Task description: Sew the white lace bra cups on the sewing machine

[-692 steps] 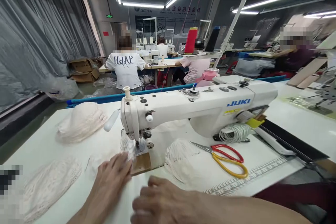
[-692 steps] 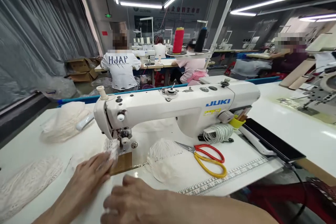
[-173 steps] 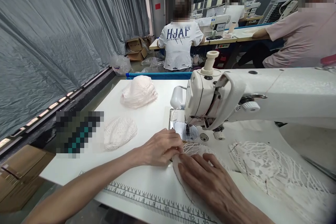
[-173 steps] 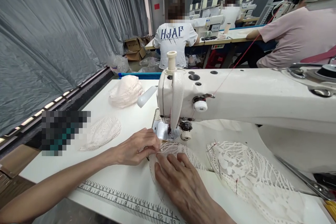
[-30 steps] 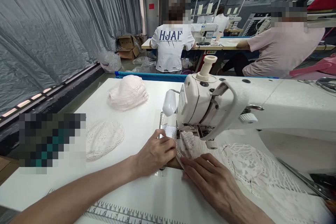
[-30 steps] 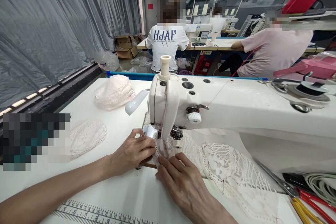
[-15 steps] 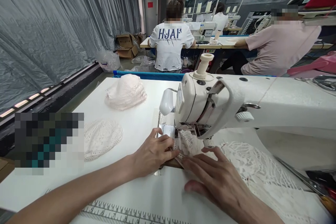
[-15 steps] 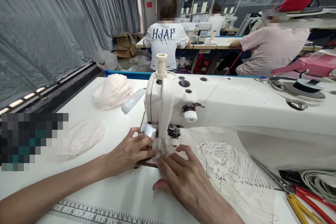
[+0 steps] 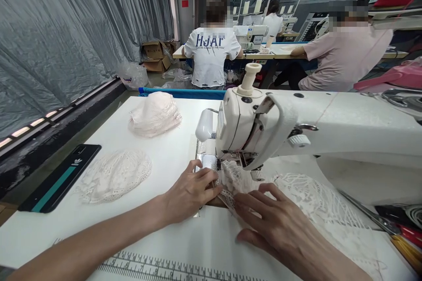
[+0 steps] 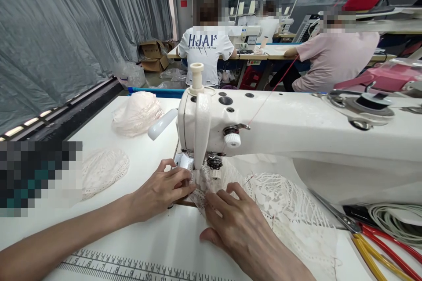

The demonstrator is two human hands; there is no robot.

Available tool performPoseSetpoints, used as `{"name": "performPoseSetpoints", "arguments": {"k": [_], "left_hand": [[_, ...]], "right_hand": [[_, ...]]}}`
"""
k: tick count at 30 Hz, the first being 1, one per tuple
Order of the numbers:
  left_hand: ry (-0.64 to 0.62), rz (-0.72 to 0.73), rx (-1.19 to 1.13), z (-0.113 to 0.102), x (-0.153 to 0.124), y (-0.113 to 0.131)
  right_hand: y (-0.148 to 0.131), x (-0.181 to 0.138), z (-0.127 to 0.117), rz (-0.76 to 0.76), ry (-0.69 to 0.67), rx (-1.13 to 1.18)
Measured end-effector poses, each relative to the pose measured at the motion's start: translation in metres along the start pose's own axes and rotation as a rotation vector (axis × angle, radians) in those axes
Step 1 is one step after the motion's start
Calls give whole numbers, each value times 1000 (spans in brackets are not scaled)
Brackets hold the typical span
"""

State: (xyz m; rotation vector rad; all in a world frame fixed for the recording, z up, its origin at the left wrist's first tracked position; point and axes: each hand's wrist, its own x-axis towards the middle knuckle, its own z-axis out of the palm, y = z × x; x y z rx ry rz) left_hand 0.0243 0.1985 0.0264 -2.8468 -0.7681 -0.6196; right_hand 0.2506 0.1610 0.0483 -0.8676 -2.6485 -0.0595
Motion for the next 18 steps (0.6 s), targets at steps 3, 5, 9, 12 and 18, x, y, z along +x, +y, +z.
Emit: {"name": "performPoseSetpoints", "arguments": {"k": [3, 5, 9, 12, 18], "left_hand": [[-1, 16, 20, -1, 1, 1], [-9, 25, 29, -2, 1, 2], [-2, 36, 39, -3, 1, 2], [10, 42, 42, -2, 1, 3], [12, 35, 30, -1, 1, 2]], "right_hand": [[-2, 1, 1, -6, -3, 62], [-3, 1, 2, -12, 12, 120], [-5, 2, 4, -14, 19, 180], [-4, 4, 5, -32, 45, 174], [4, 10, 15, 14, 192, 111]]}}
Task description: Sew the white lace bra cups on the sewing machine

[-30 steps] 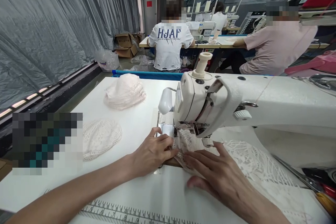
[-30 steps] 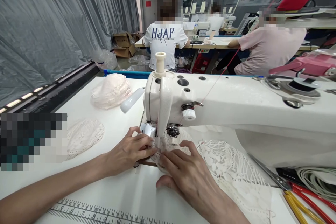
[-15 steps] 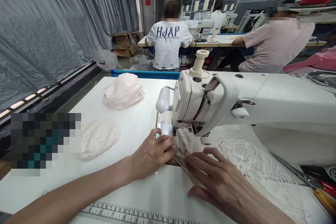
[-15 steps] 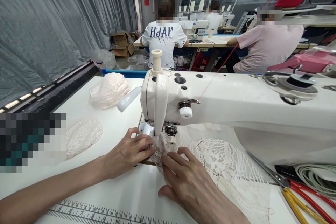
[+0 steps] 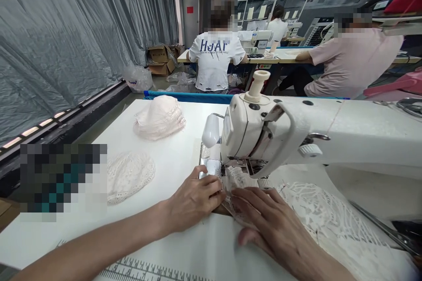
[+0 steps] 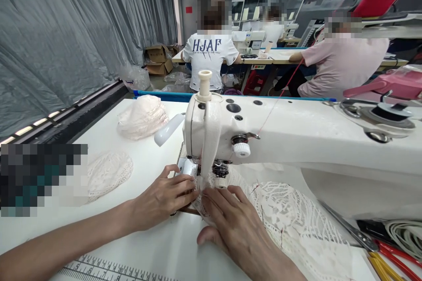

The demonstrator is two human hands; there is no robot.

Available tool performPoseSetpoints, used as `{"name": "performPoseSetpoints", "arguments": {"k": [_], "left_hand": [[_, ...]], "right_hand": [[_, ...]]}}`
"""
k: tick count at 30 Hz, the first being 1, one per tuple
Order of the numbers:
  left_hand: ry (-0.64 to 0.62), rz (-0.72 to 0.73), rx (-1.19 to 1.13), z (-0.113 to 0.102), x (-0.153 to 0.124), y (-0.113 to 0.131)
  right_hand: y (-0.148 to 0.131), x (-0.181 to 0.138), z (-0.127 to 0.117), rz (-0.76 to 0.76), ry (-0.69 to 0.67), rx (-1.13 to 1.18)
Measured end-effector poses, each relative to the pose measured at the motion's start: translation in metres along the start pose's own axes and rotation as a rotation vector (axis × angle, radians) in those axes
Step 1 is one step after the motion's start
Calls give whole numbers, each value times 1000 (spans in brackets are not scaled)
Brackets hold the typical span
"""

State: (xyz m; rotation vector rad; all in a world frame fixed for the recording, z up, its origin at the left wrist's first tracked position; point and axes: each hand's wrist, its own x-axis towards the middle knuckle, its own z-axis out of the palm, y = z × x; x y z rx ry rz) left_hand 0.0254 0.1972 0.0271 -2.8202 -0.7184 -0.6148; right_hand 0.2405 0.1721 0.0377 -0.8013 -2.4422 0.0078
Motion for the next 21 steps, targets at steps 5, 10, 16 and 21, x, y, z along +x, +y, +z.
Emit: {"name": "performPoseSetpoints", "arguments": {"k": [5, 10, 16, 21], "left_hand": [[-18, -17, -7, 1, 1, -6], [-18, -31, 5, 3, 4, -15], [15, -38, -31, 9, 5, -23], [-6, -44, -53, 11, 6, -28]], "right_hand": [[8, 2, 7, -1, 10, -124], [11, 8, 10, 15, 2, -217], [15, 11, 13, 31, -2, -279], [18, 10, 17, 48, -41, -315]]}}
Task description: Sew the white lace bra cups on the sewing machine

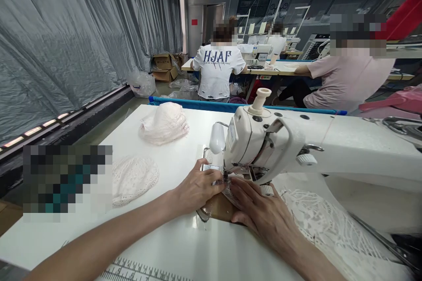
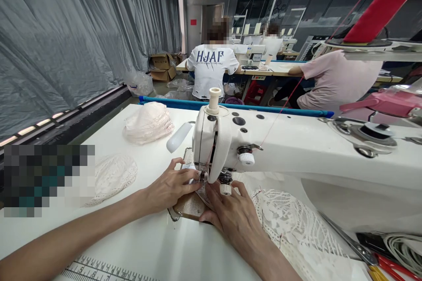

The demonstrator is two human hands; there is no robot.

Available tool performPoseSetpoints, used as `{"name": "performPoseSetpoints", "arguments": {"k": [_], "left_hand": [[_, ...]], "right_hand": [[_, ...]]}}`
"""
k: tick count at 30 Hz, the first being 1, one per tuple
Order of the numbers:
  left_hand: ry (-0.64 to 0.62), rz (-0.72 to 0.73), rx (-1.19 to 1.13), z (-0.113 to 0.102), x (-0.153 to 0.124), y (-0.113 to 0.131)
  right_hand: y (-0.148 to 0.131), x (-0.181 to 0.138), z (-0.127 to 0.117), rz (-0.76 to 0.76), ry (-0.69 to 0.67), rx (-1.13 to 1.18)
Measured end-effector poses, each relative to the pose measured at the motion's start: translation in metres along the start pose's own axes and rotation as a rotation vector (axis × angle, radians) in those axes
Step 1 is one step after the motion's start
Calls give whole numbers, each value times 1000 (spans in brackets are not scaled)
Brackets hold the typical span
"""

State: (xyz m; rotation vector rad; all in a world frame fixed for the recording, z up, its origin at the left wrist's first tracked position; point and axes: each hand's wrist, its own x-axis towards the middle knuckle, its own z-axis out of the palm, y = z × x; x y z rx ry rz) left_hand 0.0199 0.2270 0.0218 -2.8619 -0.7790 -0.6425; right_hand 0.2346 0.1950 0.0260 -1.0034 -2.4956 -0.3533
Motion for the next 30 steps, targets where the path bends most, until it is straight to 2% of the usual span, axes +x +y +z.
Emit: {"name": "performPoseSetpoints", "arguments": {"k": [10, 17, 30], "left_hand": [[-3, 31, 14, -1, -1, -1], [5, 66, 34, -3, -4, -1], [33, 53, 22, 0, -3, -6]], "right_hand": [[-3, -4, -2, -19, -15, 16], [-13, -9, -16, -141, -12, 174], [-12, -12, -8, -113, 14, 146]]}}
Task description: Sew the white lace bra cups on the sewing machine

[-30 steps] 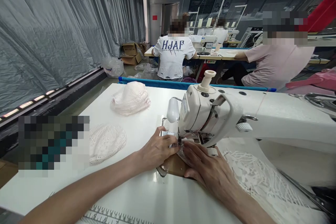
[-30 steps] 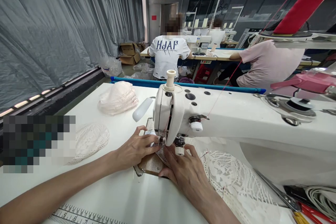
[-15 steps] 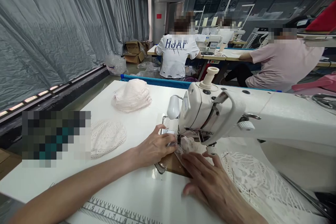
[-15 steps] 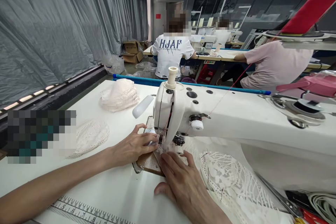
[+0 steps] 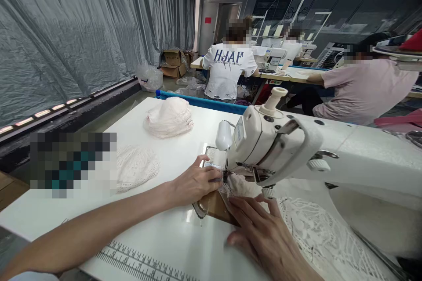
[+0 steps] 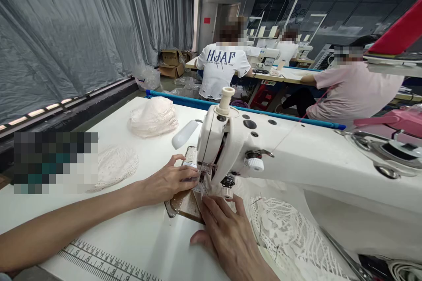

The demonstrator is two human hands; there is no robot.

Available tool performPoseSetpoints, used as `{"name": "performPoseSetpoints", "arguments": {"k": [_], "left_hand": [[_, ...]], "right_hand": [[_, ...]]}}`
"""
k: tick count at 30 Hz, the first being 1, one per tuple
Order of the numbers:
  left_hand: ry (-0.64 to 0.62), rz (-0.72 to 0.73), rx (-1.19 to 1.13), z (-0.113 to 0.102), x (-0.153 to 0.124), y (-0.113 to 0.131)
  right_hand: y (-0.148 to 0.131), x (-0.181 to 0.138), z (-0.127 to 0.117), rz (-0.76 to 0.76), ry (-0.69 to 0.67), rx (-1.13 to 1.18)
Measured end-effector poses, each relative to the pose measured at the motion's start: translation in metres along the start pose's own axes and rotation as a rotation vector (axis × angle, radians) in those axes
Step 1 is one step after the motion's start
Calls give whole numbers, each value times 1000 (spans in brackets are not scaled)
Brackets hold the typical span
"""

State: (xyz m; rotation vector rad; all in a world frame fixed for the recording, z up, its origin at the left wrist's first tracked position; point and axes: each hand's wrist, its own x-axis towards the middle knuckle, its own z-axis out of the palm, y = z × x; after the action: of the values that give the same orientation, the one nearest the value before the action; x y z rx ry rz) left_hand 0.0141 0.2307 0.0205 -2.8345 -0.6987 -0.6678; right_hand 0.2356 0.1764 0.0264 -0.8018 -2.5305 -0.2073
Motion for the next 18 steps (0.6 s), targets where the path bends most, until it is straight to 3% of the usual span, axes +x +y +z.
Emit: {"name": "performPoseSetpoints", "arguments": {"k": [14, 18], "left_hand": [[23, -166, 33, 8, -6, 1], [43, -215, -23, -1, -5, 9]], "right_hand": [[6, 6, 12, 200, -10, -188], [7, 9, 11, 201, 33, -73]]}}
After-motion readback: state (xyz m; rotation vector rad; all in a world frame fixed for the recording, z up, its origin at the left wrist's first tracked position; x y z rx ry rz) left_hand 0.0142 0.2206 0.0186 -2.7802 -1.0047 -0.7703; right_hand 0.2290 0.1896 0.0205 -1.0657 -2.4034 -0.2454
